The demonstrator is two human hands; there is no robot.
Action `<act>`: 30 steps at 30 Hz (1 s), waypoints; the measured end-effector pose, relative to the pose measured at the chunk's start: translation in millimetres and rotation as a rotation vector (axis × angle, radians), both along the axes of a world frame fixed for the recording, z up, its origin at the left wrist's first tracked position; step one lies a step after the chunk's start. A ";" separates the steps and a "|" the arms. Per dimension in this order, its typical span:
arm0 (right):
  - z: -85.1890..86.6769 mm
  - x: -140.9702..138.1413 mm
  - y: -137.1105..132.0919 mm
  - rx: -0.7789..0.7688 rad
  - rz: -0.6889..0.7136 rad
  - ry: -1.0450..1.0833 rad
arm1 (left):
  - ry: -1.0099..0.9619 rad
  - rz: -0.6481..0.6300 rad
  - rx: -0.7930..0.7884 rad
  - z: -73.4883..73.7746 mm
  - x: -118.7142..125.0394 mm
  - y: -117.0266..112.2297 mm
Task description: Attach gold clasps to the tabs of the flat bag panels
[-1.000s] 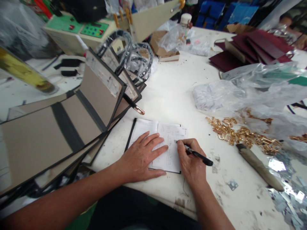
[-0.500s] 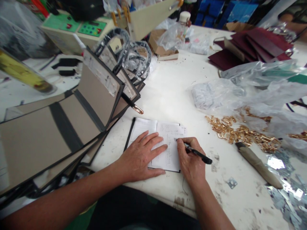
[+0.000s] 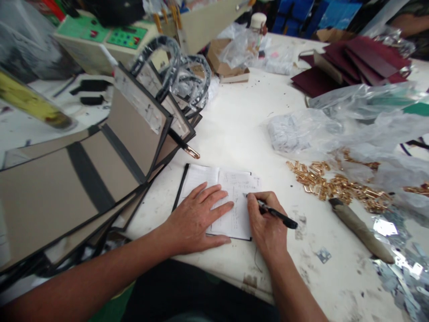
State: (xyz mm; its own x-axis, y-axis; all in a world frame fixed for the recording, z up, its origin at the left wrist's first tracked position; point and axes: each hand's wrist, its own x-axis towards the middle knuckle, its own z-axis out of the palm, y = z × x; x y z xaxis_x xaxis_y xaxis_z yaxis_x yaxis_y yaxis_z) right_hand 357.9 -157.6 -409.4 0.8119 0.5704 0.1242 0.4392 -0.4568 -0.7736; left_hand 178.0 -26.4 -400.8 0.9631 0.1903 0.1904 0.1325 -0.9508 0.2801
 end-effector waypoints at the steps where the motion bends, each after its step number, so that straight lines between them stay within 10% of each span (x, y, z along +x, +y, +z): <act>1: -0.5 0.0 0.1 -0.002 -0.006 0.000 | 0.001 0.002 0.001 0.0 0.0 -0.1; 16: 1.7 -4.0 -1.3 0.117 -0.073 -0.149 | -0.007 -0.015 -0.023 -0.9 -1.6 1.4; 23: -10.3 -3.4 -21.1 0.103 0.380 -0.346 | -0.086 0.011 -0.055 1.6 -6.1 -1.4; 30: -33.3 -19.4 -46.6 0.031 0.172 -0.463 | -0.358 0.283 0.039 4.6 -24.9 -9.0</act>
